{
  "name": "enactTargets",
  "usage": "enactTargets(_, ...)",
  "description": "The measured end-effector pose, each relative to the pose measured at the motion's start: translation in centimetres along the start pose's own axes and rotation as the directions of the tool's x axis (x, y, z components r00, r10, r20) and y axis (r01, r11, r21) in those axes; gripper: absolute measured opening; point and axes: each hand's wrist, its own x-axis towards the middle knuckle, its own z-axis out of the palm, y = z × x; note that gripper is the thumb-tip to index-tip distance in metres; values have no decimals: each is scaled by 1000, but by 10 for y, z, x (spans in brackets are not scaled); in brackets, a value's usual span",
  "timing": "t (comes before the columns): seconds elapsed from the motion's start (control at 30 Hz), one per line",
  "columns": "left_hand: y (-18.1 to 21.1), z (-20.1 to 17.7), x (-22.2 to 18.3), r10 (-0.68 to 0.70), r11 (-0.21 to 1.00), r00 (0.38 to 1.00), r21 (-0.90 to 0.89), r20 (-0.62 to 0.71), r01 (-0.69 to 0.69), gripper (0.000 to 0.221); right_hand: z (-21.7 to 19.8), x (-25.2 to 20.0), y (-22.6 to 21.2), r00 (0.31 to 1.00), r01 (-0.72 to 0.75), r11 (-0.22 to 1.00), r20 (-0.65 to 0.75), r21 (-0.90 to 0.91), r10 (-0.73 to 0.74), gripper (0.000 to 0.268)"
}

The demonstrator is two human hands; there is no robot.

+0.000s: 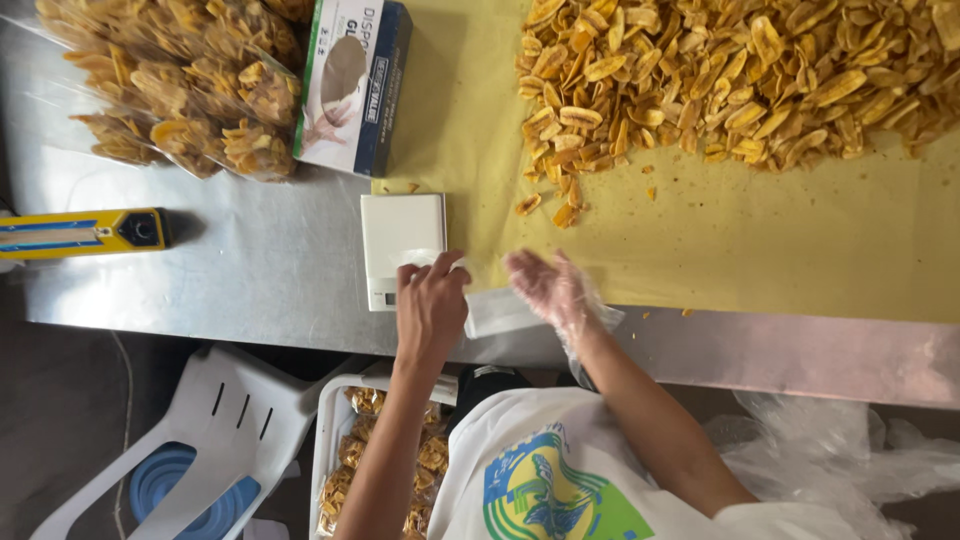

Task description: The person scoops dried banana chips from a large pile on a table into small plastic bags. They place each filled bag onto a digital scale to check the weight, then move the bag to a collection area. The process is repeated continuously.

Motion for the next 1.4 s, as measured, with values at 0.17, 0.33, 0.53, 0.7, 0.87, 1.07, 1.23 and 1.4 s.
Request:
enactTargets(0.17,12,-53,18,-108,990,990,103,86,99,57,4,73,23,995,-52,990,87,130,41,111)
enactTargets(0.33,33,-68,54,-172,985,975,48,140,167,51,40,127,-15,725,21,925,631,381,-276,118)
enactTargets(0.53,51,-44,104,8,991,998,-134,-63,-16,61,103,142,-111,703,474,736,296,484,-647,111)
enactTargets(0.7,73,-13,151,-2,969,996,-245,85,23,72,85,151,-192,473,823,494,143,280,-869,96)
enactTargets(0.87,91,23,179,-20,942,983,-325,180,79,68,24,136,-256,518,652,600,306,463,-799,77)
enactTargets(1.07,109,39,182,27,903,991,-429,133,33,69,26,90,-257,561,600,688,399,408,-725,72)
enactTargets(1.23,125,45,185,-12,862,994,-502,111,67,62,88,15,-248,646,354,771,458,530,-611,76)
enactTargets(1.4,143,55,186,-35,866,994,-493,106,83,58,142,-25,-250,468,565,814,760,135,-451,86)
